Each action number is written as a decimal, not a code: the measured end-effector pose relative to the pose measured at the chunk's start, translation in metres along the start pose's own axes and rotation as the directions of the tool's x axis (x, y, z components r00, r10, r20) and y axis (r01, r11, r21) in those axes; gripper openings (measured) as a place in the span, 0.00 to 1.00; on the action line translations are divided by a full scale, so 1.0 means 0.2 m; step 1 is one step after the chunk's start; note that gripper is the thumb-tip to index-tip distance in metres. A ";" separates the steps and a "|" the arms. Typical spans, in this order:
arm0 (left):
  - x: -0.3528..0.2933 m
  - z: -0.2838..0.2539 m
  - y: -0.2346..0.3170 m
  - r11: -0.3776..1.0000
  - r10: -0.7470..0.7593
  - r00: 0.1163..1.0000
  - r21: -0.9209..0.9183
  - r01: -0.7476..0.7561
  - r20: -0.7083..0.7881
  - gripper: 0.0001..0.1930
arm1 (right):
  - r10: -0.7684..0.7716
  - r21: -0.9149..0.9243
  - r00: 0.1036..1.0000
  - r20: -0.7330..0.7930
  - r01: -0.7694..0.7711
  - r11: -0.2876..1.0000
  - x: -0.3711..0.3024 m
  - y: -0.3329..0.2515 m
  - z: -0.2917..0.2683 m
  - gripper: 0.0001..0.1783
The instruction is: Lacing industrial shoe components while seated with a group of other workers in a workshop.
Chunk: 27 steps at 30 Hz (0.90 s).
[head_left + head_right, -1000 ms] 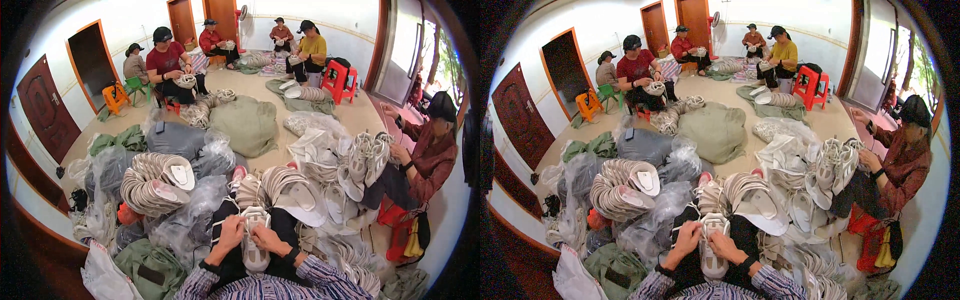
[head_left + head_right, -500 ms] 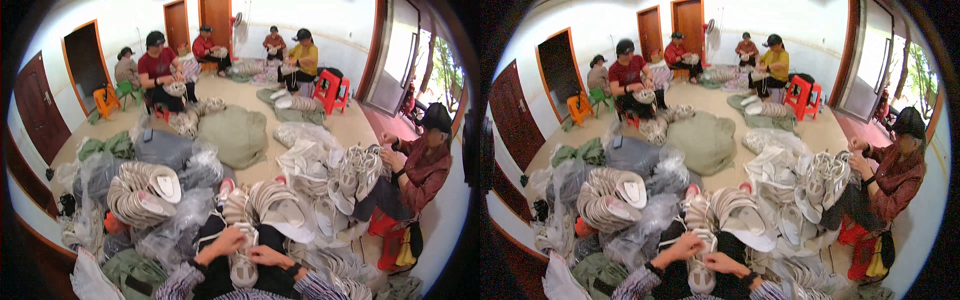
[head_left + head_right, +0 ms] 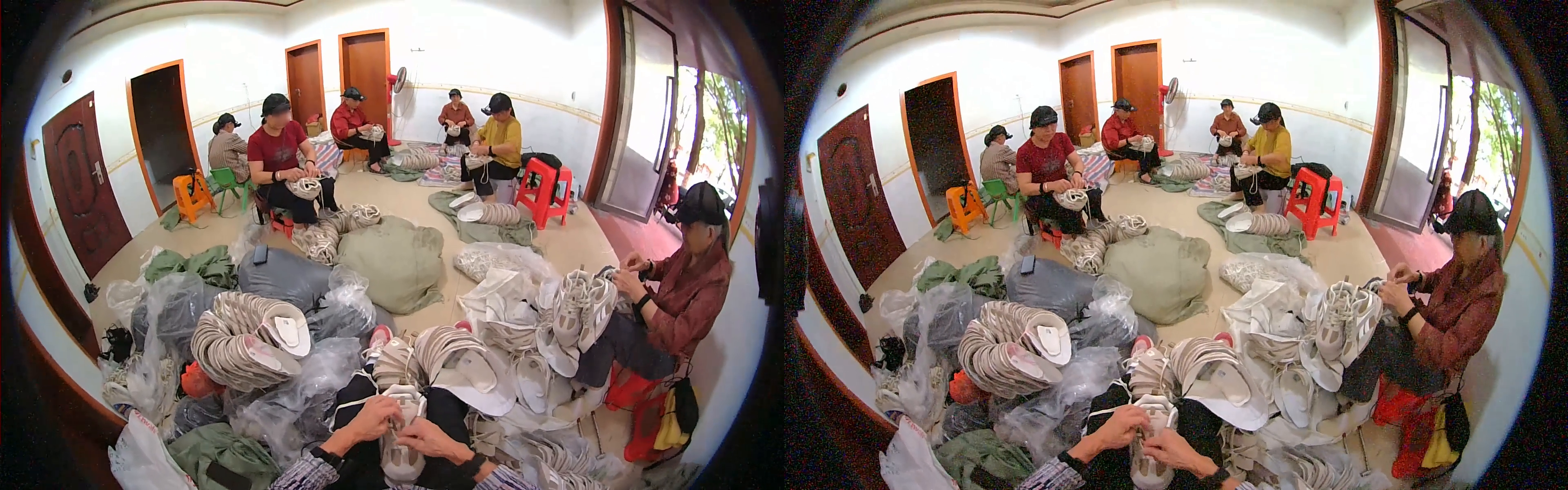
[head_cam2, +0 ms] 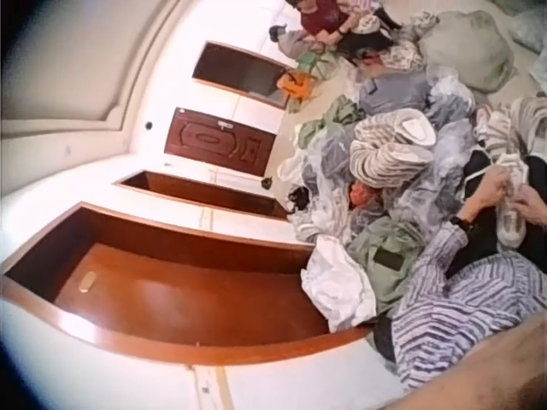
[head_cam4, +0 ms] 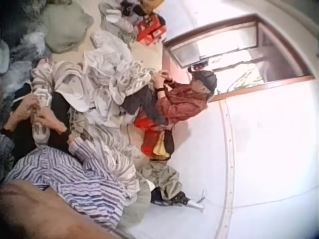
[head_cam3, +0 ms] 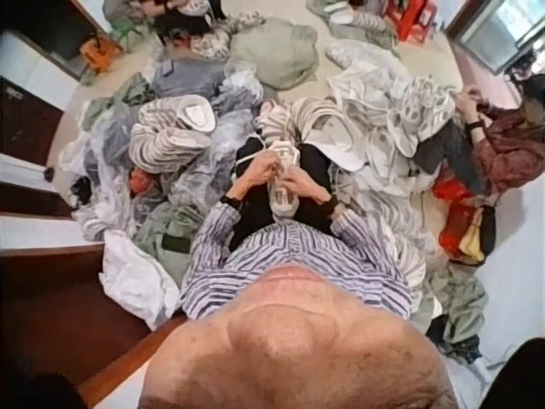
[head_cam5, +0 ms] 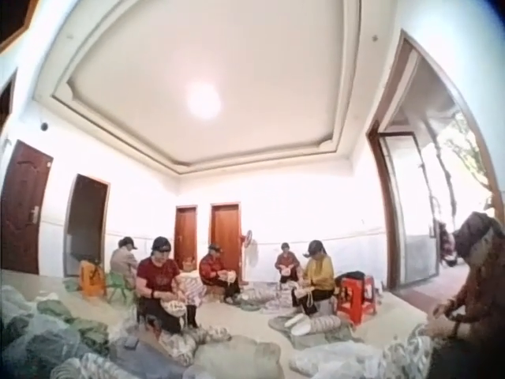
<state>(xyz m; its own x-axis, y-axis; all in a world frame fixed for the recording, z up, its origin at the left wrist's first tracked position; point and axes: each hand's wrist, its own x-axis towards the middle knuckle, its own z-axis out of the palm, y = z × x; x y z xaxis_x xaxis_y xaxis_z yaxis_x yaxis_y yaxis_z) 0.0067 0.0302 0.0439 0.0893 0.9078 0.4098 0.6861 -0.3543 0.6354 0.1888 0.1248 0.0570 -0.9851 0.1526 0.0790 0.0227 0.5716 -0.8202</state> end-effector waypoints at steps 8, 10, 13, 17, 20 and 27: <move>-0.06 0.00 0.18 0.975 -0.037 0.964 0.220 -0.022 0.262 0.06 | 0.106 0.292 0.983 -0.147 -0.059 0.955 -0.21 0.01 -0.02 0.10; -0.09 0.03 0.18 0.952 -0.097 0.953 0.306 0.004 0.288 0.07 | 0.128 0.294 0.984 -0.121 -0.088 0.952 -0.17 -0.01 -0.06 0.09; -0.06 0.04 0.28 0.956 0.001 0.967 0.284 -0.076 0.257 0.07 | 0.396 0.510 0.909 0.127 -0.402 0.760 -0.14 0.06 -0.07 0.16; -0.02 0.26 0.54 0.967 -0.013 0.907 0.234 -0.095 0.422 0.11 | 0.238 0.178 0.952 0.192 -0.272 0.946 0.02 0.05 -0.06 0.21; 0.00 0.34 0.64 0.923 0.008 0.900 0.342 -0.174 0.435 0.12 | 0.312 0.043 0.838 0.448 -0.369 0.928 0.15 -0.02 -0.08 0.24; -0.12 0.16 0.64 0.993 -0.044 0.999 0.112 0.042 0.013 0.14 | 0.105 0.071 0.990 0.092 -0.112 0.991 0.08 0.07 0.02 0.16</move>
<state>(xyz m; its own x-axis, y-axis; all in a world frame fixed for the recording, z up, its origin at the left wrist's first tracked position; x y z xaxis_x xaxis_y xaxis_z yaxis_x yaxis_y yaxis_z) 0.1153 -0.0289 0.0941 0.0682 0.9252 0.3732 0.7658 -0.2883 0.5748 0.1717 0.1317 0.0446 -0.9888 0.1368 -0.0602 0.1205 0.4919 -0.8623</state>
